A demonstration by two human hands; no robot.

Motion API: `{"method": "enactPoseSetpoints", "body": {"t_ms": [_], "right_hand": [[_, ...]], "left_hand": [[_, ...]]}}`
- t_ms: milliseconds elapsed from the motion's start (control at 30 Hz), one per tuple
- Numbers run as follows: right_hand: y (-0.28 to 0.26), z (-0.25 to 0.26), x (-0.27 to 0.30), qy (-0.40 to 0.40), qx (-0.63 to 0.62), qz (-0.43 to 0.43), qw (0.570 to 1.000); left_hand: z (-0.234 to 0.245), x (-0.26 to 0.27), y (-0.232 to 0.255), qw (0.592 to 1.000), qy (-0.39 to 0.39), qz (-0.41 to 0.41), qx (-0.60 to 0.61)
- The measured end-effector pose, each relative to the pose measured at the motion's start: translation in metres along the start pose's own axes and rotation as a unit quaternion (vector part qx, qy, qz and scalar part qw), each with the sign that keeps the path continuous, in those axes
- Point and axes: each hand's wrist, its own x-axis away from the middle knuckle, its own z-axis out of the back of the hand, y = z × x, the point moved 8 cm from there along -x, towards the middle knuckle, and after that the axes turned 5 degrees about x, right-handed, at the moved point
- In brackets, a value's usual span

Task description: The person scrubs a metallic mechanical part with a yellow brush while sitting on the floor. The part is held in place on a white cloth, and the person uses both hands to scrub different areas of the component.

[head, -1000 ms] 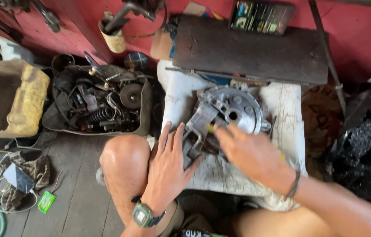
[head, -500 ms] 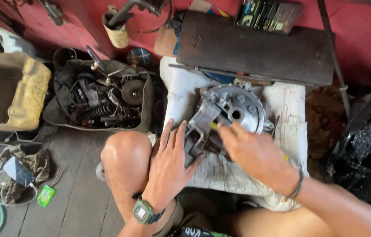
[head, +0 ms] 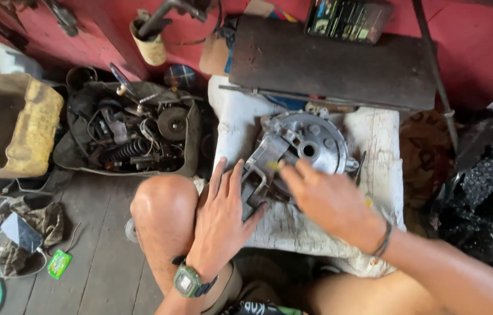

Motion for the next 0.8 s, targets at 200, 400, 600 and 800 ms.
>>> {"method": "enactPoseSetpoints", "body": {"t_ms": [200, 400, 600, 800], "right_hand": [[0.011, 0.004, -0.005, -0.019, -0.060, -0.044, 0.997], [0.009, 0.010, -0.006, 0.016, -0.029, -0.046, 0.998], [0.003, -0.004, -0.009, -0.023, -0.049, -0.020, 0.998], [-0.006, 0.010, -0.015, -0.044, -0.106, -0.018, 0.993]], "left_hand": [[0.000, 0.001, 0.001, 1.000, 0.010, -0.010, -0.010], [0.001, 0.001, 0.002, 1.000, 0.013, -0.012, -0.014], [-0.001, 0.001, 0.000, 1.000, 0.011, -0.008, -0.017], [-0.001, 0.001, -0.001, 1.000, 0.007, -0.007, -0.014]]}}
